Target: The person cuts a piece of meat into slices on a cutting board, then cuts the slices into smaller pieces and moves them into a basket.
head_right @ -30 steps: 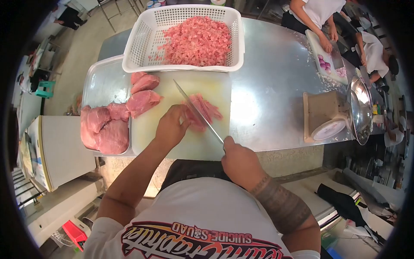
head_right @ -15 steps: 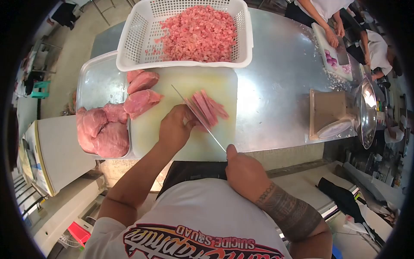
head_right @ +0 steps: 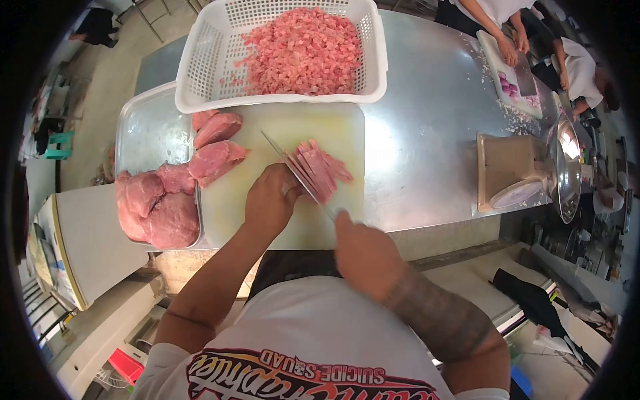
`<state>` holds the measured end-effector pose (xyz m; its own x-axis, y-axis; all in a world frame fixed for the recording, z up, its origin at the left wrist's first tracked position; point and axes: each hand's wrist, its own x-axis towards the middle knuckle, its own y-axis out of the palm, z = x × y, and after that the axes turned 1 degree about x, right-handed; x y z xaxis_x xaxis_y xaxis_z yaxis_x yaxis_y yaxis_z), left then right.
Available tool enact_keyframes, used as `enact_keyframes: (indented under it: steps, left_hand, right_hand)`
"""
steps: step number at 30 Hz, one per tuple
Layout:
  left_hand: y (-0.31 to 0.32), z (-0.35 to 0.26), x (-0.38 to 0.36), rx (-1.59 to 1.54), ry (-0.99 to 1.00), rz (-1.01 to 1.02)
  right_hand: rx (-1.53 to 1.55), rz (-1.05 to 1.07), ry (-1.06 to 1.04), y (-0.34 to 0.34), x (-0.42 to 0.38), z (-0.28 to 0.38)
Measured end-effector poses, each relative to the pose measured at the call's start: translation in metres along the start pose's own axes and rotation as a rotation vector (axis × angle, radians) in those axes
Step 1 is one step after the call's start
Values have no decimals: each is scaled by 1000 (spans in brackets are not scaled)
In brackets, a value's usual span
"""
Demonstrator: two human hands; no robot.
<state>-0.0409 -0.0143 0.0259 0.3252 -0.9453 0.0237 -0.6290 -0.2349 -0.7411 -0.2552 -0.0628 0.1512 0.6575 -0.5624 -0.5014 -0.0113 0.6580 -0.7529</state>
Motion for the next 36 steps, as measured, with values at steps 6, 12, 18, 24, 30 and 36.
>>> enact_keyframes:
  steps: [6,12,18,24,30,36]
  left_hand:
    - [-3,-2,0,-15,-16,34]
    - [-3,5,-2,-8,87,-24]
    - [-4,6,-3,-23,49,7]
    - [-10,-1,2,-21,24,62]
    - [-8,-2,1,-81,6,50]
    - [-6,1,2,-85,2,50]
  right_hand:
    - [7,-39,8,52,12,-35]
    - [-10,-205,-79,46,55,-44]
    - [4,-140,5,12,-28,-22]
    - [64,-65,36,9,-66,-20]
    - [-5,-33,9,16,-47,-13]
    - [-64,-5,-14,22,-7,-9]
